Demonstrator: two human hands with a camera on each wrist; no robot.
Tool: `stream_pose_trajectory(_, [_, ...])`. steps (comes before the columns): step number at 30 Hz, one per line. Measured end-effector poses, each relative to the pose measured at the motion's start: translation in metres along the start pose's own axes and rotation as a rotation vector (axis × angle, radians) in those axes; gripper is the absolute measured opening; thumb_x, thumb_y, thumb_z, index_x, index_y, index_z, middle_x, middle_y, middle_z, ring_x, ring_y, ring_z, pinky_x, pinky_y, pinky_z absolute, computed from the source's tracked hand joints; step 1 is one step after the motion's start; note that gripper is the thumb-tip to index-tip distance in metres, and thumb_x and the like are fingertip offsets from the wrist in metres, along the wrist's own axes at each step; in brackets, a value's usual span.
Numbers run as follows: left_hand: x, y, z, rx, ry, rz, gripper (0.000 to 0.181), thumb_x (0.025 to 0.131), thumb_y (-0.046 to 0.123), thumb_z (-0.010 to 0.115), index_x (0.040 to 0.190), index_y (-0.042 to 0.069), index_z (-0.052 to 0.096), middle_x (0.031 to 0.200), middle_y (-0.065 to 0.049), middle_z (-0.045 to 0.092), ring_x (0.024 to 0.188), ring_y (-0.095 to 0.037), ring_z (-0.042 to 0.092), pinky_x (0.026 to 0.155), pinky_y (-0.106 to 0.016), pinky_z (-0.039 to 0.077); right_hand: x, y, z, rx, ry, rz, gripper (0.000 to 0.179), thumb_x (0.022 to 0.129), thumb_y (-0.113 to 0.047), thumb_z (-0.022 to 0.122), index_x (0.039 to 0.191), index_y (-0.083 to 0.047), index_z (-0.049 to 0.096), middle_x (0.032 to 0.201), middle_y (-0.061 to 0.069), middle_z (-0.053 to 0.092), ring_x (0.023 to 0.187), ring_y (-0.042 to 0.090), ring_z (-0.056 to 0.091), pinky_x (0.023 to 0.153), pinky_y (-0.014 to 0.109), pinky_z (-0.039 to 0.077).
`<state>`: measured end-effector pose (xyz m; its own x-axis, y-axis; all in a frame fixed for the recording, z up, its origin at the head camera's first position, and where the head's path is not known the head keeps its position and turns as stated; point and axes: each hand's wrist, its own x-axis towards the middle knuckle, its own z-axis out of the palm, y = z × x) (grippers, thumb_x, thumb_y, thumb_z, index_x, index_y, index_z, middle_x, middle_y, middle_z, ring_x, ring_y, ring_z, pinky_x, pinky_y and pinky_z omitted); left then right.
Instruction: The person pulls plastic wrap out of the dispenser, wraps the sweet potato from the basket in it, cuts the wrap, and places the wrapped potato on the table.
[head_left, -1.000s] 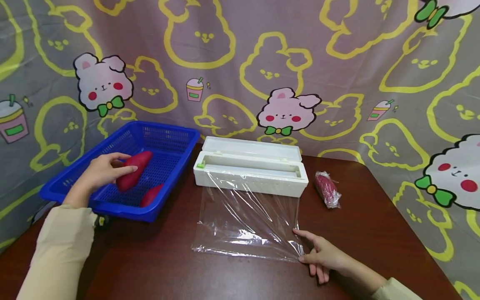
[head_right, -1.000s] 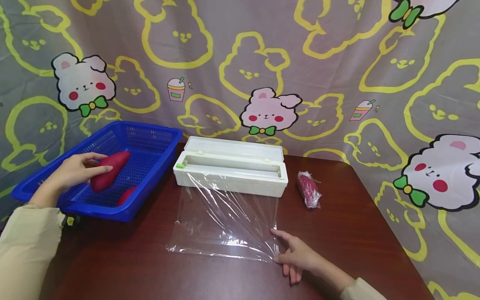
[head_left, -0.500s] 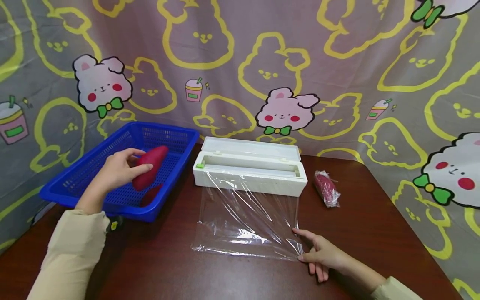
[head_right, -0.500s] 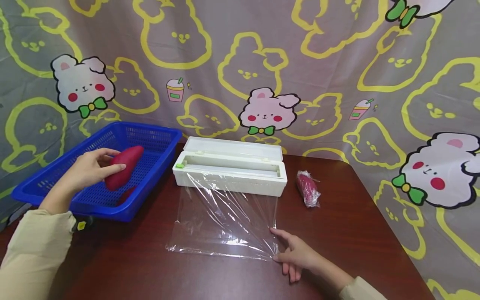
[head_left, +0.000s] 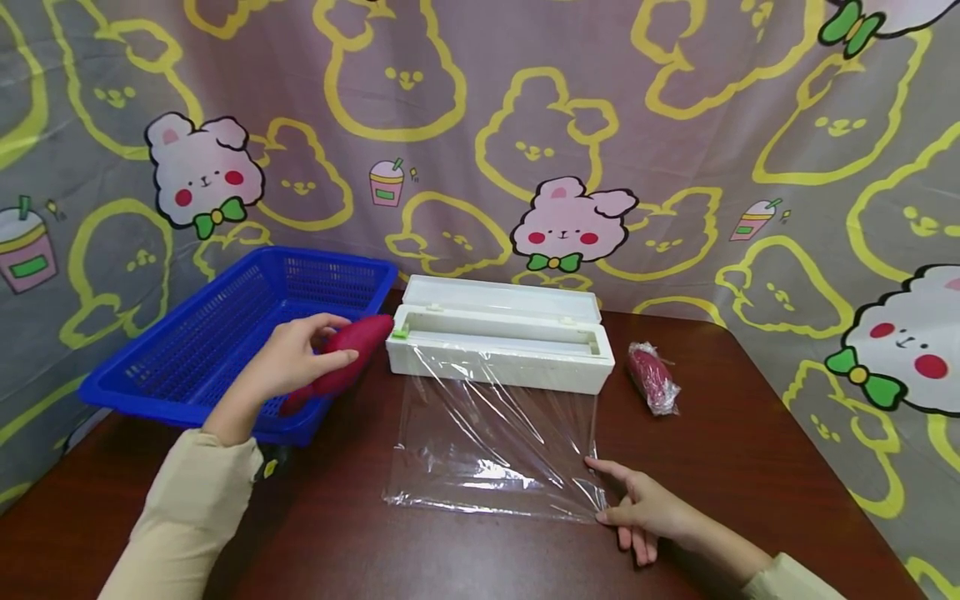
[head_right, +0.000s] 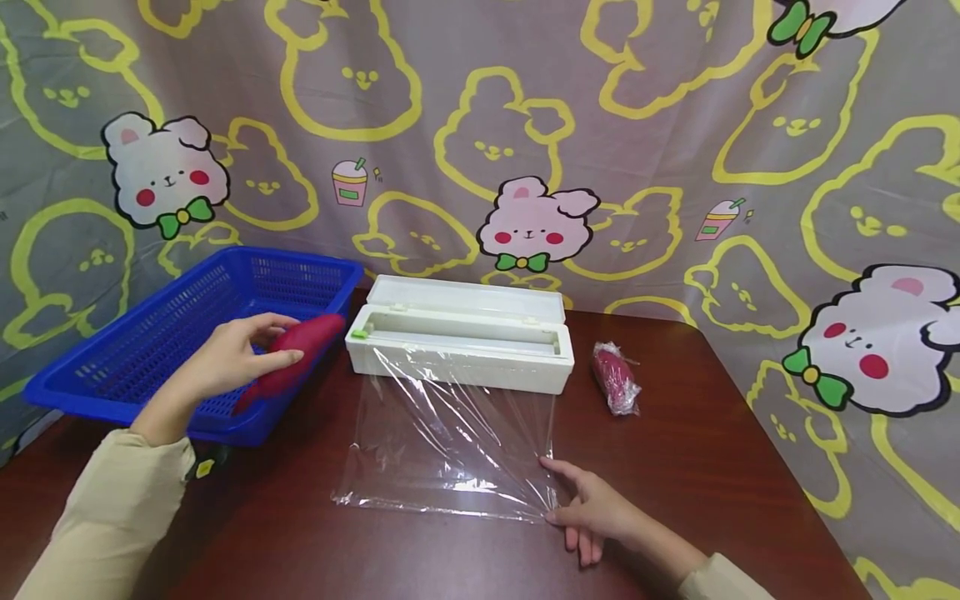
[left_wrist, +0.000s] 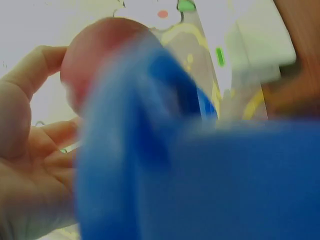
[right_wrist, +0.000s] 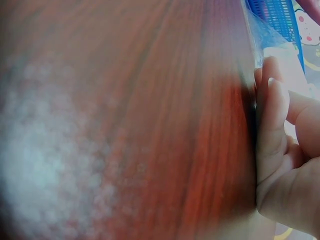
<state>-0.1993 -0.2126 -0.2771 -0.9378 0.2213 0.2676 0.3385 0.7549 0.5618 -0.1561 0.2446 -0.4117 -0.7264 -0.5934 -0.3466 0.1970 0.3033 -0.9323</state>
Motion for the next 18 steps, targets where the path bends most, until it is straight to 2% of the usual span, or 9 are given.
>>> stream_pose_trajectory(6, [0.010, 0.014, 0.016, -0.071, -0.083, 0.078, 0.045, 0.079, 0.021, 0.068, 0.113, -0.004, 0.055, 0.094, -0.017, 0.062, 0.083, -0.026, 0.057, 0.069, -0.040, 0.044, 0.000, 0.000, 0.000, -0.002, 0.000, -0.004, 0.076, 0.085, -0.014, 0.060, 0.142, -0.006, 0.010, 0.052, 0.006, 0.054, 0.038, 0.012, 0.054, 0.035, 0.025, 0.043])
stream_pose_trajectory(12, [0.018, 0.020, 0.034, -0.121, -0.172, 0.172, 0.044, 0.078, 0.017, 0.069, 0.114, -0.005, 0.055, 0.096, -0.016, 0.063, 0.083, -0.024, 0.060, 0.074, -0.041, 0.046, -0.001, 0.000, 0.001, -0.016, 0.013, -0.006, 0.075, 0.085, -0.015, 0.060, 0.142, -0.007, 0.011, 0.052, 0.007, 0.054, 0.037, 0.011, 0.053, 0.035, 0.025, 0.043])
stream_pose_trajectory(18, [0.024, 0.025, 0.054, -0.149, -0.208, 0.258, 0.044, 0.078, 0.015, 0.069, 0.114, -0.005, 0.056, 0.095, -0.012, 0.063, 0.082, -0.021, 0.059, 0.073, -0.036, 0.047, -0.001, -0.001, 0.001, -0.024, 0.018, -0.006, 0.075, 0.085, -0.014, 0.060, 0.142, -0.006, 0.012, 0.053, 0.007, 0.054, 0.037, 0.011, 0.053, 0.035, 0.025, 0.043])
